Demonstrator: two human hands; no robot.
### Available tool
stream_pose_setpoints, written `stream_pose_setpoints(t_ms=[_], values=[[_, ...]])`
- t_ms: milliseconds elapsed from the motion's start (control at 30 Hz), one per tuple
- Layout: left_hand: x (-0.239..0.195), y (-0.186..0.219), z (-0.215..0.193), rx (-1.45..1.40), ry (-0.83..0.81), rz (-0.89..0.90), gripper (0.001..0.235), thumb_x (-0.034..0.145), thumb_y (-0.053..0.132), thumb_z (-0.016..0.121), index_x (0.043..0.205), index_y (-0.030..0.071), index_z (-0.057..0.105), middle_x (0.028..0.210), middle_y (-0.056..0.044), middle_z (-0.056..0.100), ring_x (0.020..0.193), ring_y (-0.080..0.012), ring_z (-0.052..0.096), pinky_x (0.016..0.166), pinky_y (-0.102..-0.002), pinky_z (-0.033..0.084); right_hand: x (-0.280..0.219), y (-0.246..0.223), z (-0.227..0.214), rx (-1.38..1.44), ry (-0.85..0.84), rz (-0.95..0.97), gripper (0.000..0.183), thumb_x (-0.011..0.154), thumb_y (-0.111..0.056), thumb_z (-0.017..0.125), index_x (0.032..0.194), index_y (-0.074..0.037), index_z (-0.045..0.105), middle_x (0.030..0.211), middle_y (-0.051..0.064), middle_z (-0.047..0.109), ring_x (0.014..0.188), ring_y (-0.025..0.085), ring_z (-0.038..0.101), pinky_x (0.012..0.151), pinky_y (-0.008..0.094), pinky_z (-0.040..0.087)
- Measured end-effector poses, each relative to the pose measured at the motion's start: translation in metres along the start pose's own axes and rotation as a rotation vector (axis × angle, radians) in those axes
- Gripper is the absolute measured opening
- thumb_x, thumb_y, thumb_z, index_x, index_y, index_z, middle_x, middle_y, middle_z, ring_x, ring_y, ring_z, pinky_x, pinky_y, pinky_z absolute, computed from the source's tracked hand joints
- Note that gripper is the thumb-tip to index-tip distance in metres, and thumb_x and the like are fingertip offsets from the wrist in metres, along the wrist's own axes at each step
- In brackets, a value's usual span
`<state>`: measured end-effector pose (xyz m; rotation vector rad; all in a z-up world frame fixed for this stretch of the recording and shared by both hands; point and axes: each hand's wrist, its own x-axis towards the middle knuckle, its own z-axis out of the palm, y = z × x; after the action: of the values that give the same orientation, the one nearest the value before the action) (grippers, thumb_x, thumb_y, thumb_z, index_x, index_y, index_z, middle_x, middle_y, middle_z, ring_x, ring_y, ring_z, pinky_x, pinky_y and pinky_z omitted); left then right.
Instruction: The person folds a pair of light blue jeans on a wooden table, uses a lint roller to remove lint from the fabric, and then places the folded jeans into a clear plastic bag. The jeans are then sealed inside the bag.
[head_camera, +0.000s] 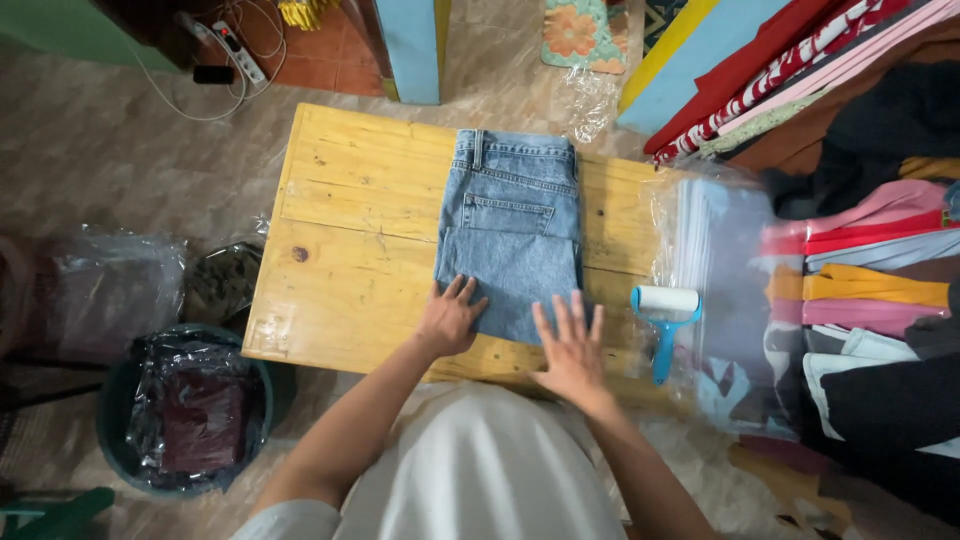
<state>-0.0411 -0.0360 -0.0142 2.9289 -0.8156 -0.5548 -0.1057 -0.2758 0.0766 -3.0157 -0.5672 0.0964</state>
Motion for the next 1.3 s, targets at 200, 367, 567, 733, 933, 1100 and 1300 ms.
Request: stream_pose_setpoints(t_ms=[200, 367, 567, 733, 933, 1100, 1300], values=[[-0.021, -0.018, 0.003, -0.01, -0.092, 0.135, 0.057, 0.059, 0.06, 0.07, 0.112, 0.039, 0.076, 0.125, -0.001, 0.066, 0.125, -0.0299, 0.06, 0.105, -0.067, 0.037, -0.002, 0.014, 0.061, -0.017, -0.404, -0.073, 0.069, 0.076, -0.027, 0.079, 0.141, -0.025, 0.056, 0.145, 0.01, 0.056, 0.144, 0.051, 0.038, 0.108, 0.081, 0.027], [-0.016, -0.035, -0.065, -0.488, -0.127, 0.067, 0.073, 0.081, 0.078, 0.048, 0.134, 0.031, 0.067, 0.146, -0.008, 0.059, 0.141, -0.0336, 0.05, 0.113, -0.061, 0.038, -0.023, 0.029, 0.07, 0.105, -0.507, -0.183, 0.057, 0.078, -0.028, 0.078, 0.133, -0.025, 0.061, 0.135, 0.009, 0.063, 0.135, 0.052, 0.048, 0.1, 0.061, 0.049], [-0.011, -0.063, -0.043, -1.268, -0.248, -0.1, 0.074, 0.105, 0.061, 0.029, 0.126, 0.005, 0.071, 0.14, -0.025, 0.059, 0.142, -0.0408, 0.044, 0.122, -0.051, 0.03, 0.009, 0.04, -0.026, 0.427, -0.561, -0.002, 0.05, 0.081, -0.019, 0.072, 0.13, -0.014, 0.067, 0.123, 0.018, 0.067, 0.121, 0.046, 0.062, 0.1, 0.052, 0.052], [-0.01, -0.058, -0.034, -1.853, -0.233, -0.351, 0.078, 0.105, 0.065, 0.031, 0.133, 0.003, 0.068, 0.145, -0.023, 0.058, 0.141, -0.0341, 0.048, 0.124, -0.041, 0.032, 0.081, 0.075, -0.051, 0.421, -0.552, 0.149, 0.052, 0.083, -0.033, 0.073, 0.13, -0.01, 0.069, 0.122, 0.02, 0.072, 0.119, 0.043, 0.065, 0.103, 0.053, 0.05], [-0.021, -0.044, -0.093, -2.077, -0.09, -0.441, 0.085, 0.099, 0.073, 0.028, 0.152, 0.008, 0.039, 0.161, -0.019, 0.031, 0.151, -0.0345, 0.028, 0.129, -0.045, 0.021, 0.181, 0.101, -0.049, 0.219, -0.585, 0.221, 0.063, 0.076, -0.061, 0.074, 0.128, -0.024, 0.071, 0.13, 0.008, 0.072, 0.127, 0.031, 0.063, 0.108, 0.049, 0.049], [-0.003, -0.064, -0.048, -2.275, -0.008, -0.541, 0.106, 0.088, 0.089, 0.03, 0.164, 0.014, 0.022, 0.17, -0.017, 0.015, 0.156, -0.0369, 0.017, 0.131, -0.049, 0.014, 0.231, 0.094, -0.054, 0.198, -0.391, 0.141, 0.057, 0.08, -0.051, 0.075, 0.126, -0.018, 0.072, 0.131, 0.013, 0.07, 0.127, 0.034, 0.062, 0.109, 0.047, 0.048], [0.008, -0.054, -0.004, -1.816, 0.181, -0.694, 0.062, 0.08, 0.039, 0.092, 0.123, 0.002, 0.066, 0.114, -0.019, 0.073, 0.114, -0.0333, 0.069, 0.083, -0.049, 0.061, 0.254, 0.109, 0.037, 0.151, -0.198, 0.312, 0.059, 0.083, -0.057, 0.078, 0.127, -0.021, 0.066, 0.125, 0.007, 0.062, 0.128, 0.033, 0.051, 0.11, 0.061, 0.036]])
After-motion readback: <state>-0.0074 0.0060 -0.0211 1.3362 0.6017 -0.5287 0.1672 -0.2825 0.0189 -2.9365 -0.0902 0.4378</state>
